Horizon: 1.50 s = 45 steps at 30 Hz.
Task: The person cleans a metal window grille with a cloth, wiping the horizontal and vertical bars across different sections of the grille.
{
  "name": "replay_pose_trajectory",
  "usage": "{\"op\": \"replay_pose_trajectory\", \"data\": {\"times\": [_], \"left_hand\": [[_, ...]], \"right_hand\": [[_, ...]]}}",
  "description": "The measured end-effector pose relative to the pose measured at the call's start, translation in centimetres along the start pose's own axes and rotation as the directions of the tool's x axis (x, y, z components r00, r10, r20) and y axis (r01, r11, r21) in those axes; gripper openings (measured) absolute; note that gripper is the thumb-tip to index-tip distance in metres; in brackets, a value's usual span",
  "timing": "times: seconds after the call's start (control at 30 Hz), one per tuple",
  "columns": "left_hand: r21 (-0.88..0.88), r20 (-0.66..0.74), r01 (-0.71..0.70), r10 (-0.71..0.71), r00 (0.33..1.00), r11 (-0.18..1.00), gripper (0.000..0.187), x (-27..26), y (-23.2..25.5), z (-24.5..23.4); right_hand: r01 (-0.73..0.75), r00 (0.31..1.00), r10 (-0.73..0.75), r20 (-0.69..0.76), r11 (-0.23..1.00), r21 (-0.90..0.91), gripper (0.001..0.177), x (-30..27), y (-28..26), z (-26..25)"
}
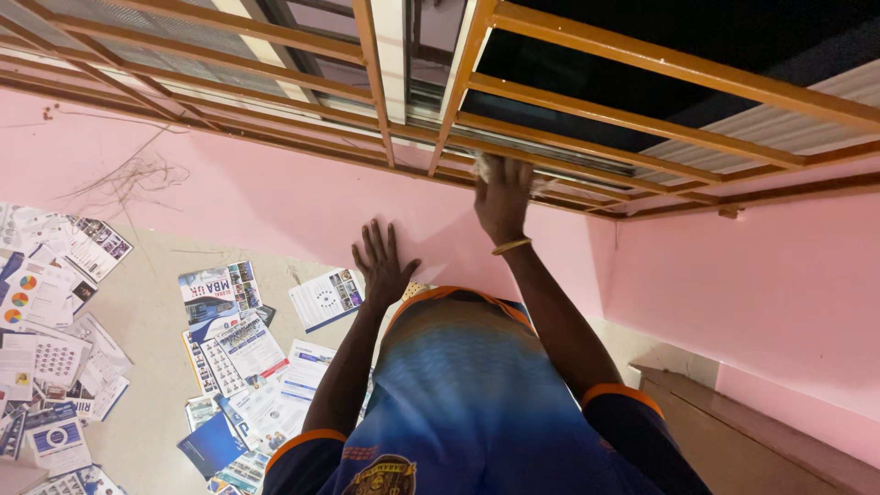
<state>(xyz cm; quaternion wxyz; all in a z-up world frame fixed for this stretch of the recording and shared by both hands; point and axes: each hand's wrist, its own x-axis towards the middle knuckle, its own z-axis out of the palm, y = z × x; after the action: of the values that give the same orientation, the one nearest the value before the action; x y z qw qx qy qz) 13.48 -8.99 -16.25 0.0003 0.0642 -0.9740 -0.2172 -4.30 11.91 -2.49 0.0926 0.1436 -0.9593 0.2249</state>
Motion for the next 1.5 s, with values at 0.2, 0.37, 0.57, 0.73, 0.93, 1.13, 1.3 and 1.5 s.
{"op": "replay_pose_trajectory", "data": {"times": [0.2,0.37,0.57,0.73,0.93,1.13,1.3,1.5], "left_hand": [[-0.015,0.003,0.013,-0.013,1.000,1.000,0.103,-0.5,0.0,0.2],[-0.050,0.012,0.007,-0.007,1.000,0.999,0.103,-0.3,-0.1,0.1],[-0.043,0.047,0.007,-0.005,0.999,0.999,0.102,0.0,0.0,-0.3],[-0.047,0.056,0.006,-0.004,0.998,0.999,0.103,0.0,0.1,-0.4],[-0.055,0.072,0.034,-0.029,0.997,0.998,0.103,0.0,0.3,-0.5],[-0.047,0.019,0.016,-0.015,1.000,0.999,0.103,-0.1,0.1,0.1],[-0.026,0.030,0.015,-0.014,0.999,1.000,0.104,-0.1,0.0,0.2],[0.004,0.035,0.013,-0.013,0.999,1.000,0.103,0.0,0.2,-0.3]], "right_hand": [[0.185,0.966,-0.181,-0.184,0.983,0.009,0.049,1.2,-6.0,2.2],[0.134,0.987,-0.141,-0.076,0.986,-0.098,0.050,0.1,2.7,1.1],[-0.007,0.974,-0.050,-0.219,0.968,-0.253,0.049,-3.9,13.7,-7.0],[-0.207,0.950,0.159,-0.267,0.965,-0.161,0.049,-3.7,12.7,-6.5],[0.024,0.976,-0.044,-0.212,0.995,-0.098,0.051,-1.2,3.1,0.5],[0.185,0.981,-0.184,-0.067,0.983,0.009,0.056,1.1,-5.3,1.4],[0.132,0.988,-0.132,-0.082,0.991,-0.008,0.051,0.3,1.9,-0.4],[0.112,0.956,-0.109,-0.273,0.994,-0.008,0.032,-2.7,12.0,-6.7]]}}
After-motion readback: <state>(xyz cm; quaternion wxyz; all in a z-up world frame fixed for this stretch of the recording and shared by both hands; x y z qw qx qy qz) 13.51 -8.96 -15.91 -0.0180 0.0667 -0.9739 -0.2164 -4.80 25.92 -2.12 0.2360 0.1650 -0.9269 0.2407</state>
